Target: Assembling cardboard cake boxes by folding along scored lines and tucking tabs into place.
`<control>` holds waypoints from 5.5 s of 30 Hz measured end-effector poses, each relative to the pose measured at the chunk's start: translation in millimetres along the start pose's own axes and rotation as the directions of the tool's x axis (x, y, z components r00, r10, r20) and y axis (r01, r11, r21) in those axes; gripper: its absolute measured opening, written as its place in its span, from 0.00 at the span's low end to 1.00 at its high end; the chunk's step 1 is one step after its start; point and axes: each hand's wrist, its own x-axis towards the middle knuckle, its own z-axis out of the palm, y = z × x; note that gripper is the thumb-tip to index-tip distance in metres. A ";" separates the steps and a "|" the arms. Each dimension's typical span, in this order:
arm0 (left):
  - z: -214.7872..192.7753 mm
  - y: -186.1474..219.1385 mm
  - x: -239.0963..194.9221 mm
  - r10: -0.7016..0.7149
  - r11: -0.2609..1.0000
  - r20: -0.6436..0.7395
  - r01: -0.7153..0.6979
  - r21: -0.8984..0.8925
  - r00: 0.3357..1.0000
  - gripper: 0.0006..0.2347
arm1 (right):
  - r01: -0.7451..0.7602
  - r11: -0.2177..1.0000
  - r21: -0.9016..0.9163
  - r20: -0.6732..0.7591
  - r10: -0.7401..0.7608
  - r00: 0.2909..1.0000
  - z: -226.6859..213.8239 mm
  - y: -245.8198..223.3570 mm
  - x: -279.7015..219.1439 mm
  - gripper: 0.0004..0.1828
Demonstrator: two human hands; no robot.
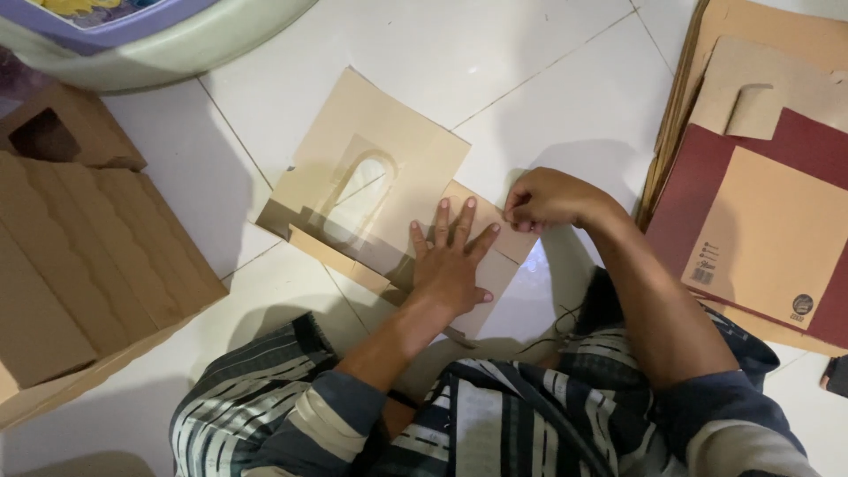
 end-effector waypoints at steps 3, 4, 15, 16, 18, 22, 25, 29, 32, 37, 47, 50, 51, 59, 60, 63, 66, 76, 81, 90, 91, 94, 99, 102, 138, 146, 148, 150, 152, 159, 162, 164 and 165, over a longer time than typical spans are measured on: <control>-4.0 2.3 -1.5 -0.020 1.000 0.026 0.019 0.008 0.999 0.39 | 0.023 0.984 -0.175 -0.037 -0.030 0.999 -1.0 -6.8 3.2 0.08; -3.5 3.5 -0.2 -0.021 1.000 0.025 0.021 0.007 0.999 0.39 | 0.025 0.984 -0.177 -0.036 -0.031 0.999 0.8 -8.2 4.1 0.08; -0.9 7.7 6.2 -0.068 0.997 0.085 0.064 0.049 0.994 0.41 | 0.144 0.951 -0.274 -0.135 -0.186 0.973 14.9 -19.8 18.0 0.16; 0.6 7.6 6.8 -0.067 0.997 0.083 0.063 0.048 0.994 0.41 | 0.144 0.950 -0.276 -0.136 -0.187 0.973 16.0 -17.7 23.9 0.16; 3.5 7.4 8.2 -0.059 0.997 0.076 0.055 0.056 0.995 0.41 | 0.150 0.946 -0.288 -0.151 -0.200 0.968 18.2 -13.3 36.0 0.16; 4.7 6.4 9.4 -0.058 0.997 0.087 0.053 0.056 0.995 0.42 | 0.169 0.936 -0.309 -0.147 -0.222 0.964 21.6 -21.5 53.5 0.17; 4.3 5.0 6.7 -0.055 0.997 0.074 0.051 0.051 0.996 0.41 | 0.180 0.930 -0.320 -0.162 -0.241 0.957 24.1 -42.3 49.0 0.18; 6.3 6.0 9.2 -0.060 0.997 0.066 0.057 0.053 0.996 0.43 | 0.145 0.957 -0.252 -0.218 -0.202 0.955 26.2 -48.9 48.2 0.21; 6.4 6.1 8.8 -0.077 0.995 0.054 0.073 0.066 0.996 0.42 | 0.135 0.969 -0.206 -0.247 -0.185 0.951 29.2 -49.8 49.1 0.21; 6.2 6.9 7.0 -0.079 0.992 0.040 0.074 0.105 0.996 0.43 | 0.130 0.975 -0.179 -0.282 -0.177 0.943 30.9 -48.0 47.4 0.19; 9.6 1.5 7.9 -0.062 0.992 0.028 0.059 0.111 0.998 0.43 | -0.002 0.930 -0.369 -0.276 -0.107 0.955 27.5 -14.7 10.6 0.16; 9.8 1.2 5.6 -0.044 0.997 0.006 0.044 0.071 0.999 0.43 | -0.015 0.940 -0.340 -0.281 -0.086 0.956 26.6 -3.2 -1.7 0.17; 8.8 1.1 2.5 -0.033 0.999 -0.017 0.033 0.029 0.999 0.43 | -0.015 0.945 -0.327 -0.274 -0.079 0.958 26.3 -0.6 -5.7 0.17; 5.1 -3.2 -5.3 0.039 0.943 -0.231 -0.112 -0.315 0.972 0.35 | 0.080 0.973 -0.218 -0.596 -0.198 0.778 38.4 -18.0 1.5 0.21; 1.6 -3.6 -8.0 0.050 0.898 -0.286 -0.168 -0.406 0.957 0.32 | 0.131 0.972 -0.197 -0.643 -0.229 0.731 40.6 -31.0 -1.0 0.27; -0.3 -9.2 4.0 -0.059 0.867 -0.429 -0.167 -0.470 0.902 0.32 | 0.048 0.969 -0.241 -0.634 -0.194 0.748 48.3 -45.2 10.2 0.36; 36.5 -37.8 59.3 -0.277 0.943 -0.430 0.158 -0.292 0.859 0.36 | 0.051 0.978 -0.201 -0.616 -0.167 0.770 49.7 -64.9 5.3 0.36; 4.6 -33.1 21.0 -0.367 0.925 -0.253 0.324 -0.196 0.895 0.39 | 0.329 0.919 -0.217 -0.616 -0.391 0.684 67.0 -46.1 29.6 0.23; 16.1 -35.3 27.7 -0.411 0.904 -0.268 0.352 -0.244 0.871 0.41 | 0.344 0.530 -0.775 -0.407 -0.835 0.371 89.7 -34.0 26.8 0.10; 17.2 -29.8 24.9 -0.426 0.903 -0.315 0.379 -0.200 0.848 0.31 | 0.257 0.332 -0.907 -0.274 -0.932 0.238 92.9 -23.5 30.8 0.10; 15.7 -28.2 21.2 -0.427 0.903 -0.313 0.381 -0.201 0.848 0.31 | 0.259 0.332 -0.907 -0.273 -0.932 0.240 90.0 -20.0 33.8 0.10; 9.5 -25.0 13.7 -0.383 0.922 -0.205 0.357 -0.152 0.901 0.33 | 0.460 0.734 -0.500 -0.496 -0.678 0.543 73.0 -18.4 33.5 0.12; -1.1 -24.2 4.9 -0.371 0.927 -0.173 0.353 -0.126 0.912 0.32 | 0.281 0.957 -0.075 -0.441 -0.285 0.851 29.6 -35.9 19.1 0.13; 7.7 -25.9 16.3 -0.356 0.933 -0.164 0.341 -0.113 0.920 0.32 | 0.169 0.966 -0.198 -0.352 -0.230 0.907 23.6 -40.8 24.2 0.15; -1.3 -23.4 12.2 -0.373 0.927 -0.140 0.365 -0.085 0.917 0.32 | 0.261 0.945 -0.197 -0.339 -0.316 0.886 27.8 -85.8 86.9 0.16; -13.7 -61.2 21.5 -0.447 0.844 -0.314 0.278 -0.460 0.838 0.32 | 0.271 0.938 -0.216 -0.589 -0.346 0.730 50.3 -107.9 55.1 0.38; -20.0 -71.6 15.9 -0.499 0.799 -0.324 0.281 -0.533 0.804 0.35 | 0.241 0.945 -0.220 -0.584 -0.325 0.744 57.0 -120.7 44.2 0.40; -7.6 -86.4 29.8 -0.581 0.782 -0.231 0.456 -0.425 0.781 0.41 | 0.222 0.965 -0.140 -0.609 -0.261 0.749 62.0 -129.7 40.1 0.37; -7.8 -88.7 28.6 -0.584 0.784 -0.245 0.460 -0.417 0.774 0.40 | 0.225 0.969 -0.099 -0.596 -0.239 0.767 61.9 -126.6 48.3 0.35; -33.6 -100.5 2.7 -0.607 0.757 -0.315 0.411 -0.508 0.729 0.34 | 0.311 0.949 -0.047 -0.504 -0.291 0.813 40.2 -98.6 78.2 0.28; -34.4 -118.5 -1.2 -0.586 0.758 -0.337 0.350 -0.551 0.737 0.32 | 0.292 0.954 -0.063 -0.440 -0.289 0.850 21.9 -82.4 75.7 0.32; -36.7 -115.8 -5.3 -0.518 0.793 -0.352 0.285 -0.538 0.780 0.31 | 0.236 0.965 -0.115 -0.412 -0.263 0.872 22.8 -87.7 48.2 0.35; -38.6 -114.8 -7.0 -0.448 0.824 -0.367 0.217 -0.524 0.815 0.29 | 0.183 0.968 -0.169 -0.386 -0.236 0.892 22.6 -91.1 34.6 0.38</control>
